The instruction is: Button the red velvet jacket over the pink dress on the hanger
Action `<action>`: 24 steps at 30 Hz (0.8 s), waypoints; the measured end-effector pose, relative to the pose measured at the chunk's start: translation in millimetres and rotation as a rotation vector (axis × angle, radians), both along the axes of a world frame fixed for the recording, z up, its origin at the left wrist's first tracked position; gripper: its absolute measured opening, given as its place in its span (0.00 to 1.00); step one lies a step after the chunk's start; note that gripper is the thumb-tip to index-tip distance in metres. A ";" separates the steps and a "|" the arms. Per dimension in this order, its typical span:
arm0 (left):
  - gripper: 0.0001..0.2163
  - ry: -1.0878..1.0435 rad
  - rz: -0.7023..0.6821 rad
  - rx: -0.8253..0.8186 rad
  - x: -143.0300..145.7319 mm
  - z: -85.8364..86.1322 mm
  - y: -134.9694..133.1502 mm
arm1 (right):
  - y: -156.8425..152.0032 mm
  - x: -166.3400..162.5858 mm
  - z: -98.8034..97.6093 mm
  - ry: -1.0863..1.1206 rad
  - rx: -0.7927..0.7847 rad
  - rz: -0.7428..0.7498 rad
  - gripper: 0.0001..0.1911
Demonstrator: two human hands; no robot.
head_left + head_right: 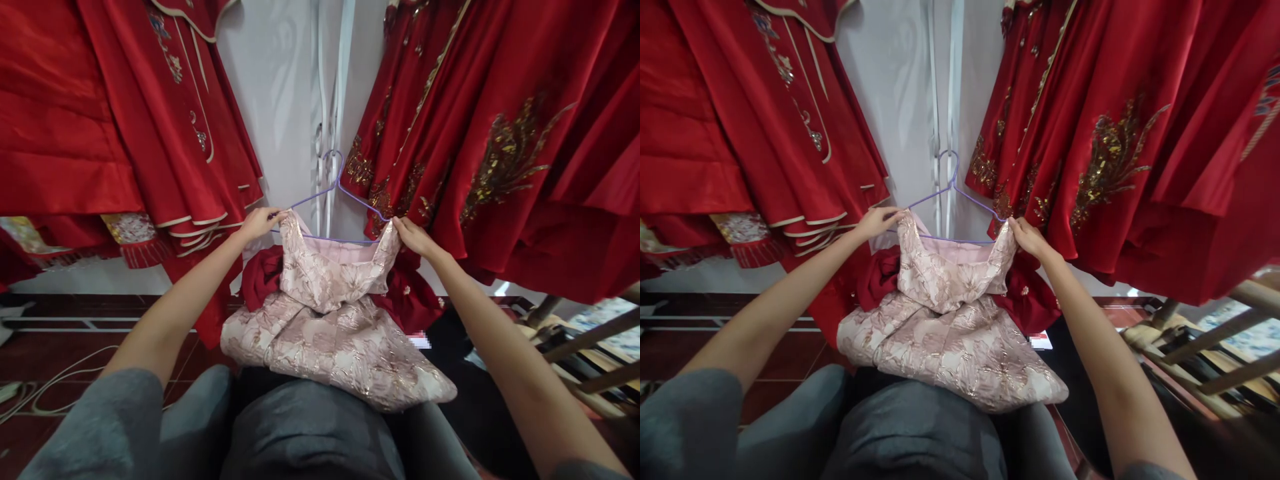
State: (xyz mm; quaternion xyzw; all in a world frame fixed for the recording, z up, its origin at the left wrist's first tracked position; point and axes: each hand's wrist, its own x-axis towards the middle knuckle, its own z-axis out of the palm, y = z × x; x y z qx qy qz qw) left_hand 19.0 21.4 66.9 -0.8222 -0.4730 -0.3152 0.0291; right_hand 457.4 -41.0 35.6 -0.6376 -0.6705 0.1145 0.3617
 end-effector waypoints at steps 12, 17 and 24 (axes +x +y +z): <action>0.14 0.243 0.443 -0.117 -12.9 -22.6 -26.7 | -23.3 8.5 -25.7 -0.102 0.470 -0.061 0.20; 0.14 0.403 0.266 -0.103 -9.0 -31.5 -52.2 | -28.8 6.8 -70.0 0.014 0.152 -0.180 0.15; 0.17 0.371 -0.208 0.142 68.3 -16.2 -67.4 | -52.5 -39.2 -53.1 0.164 0.339 -0.148 0.16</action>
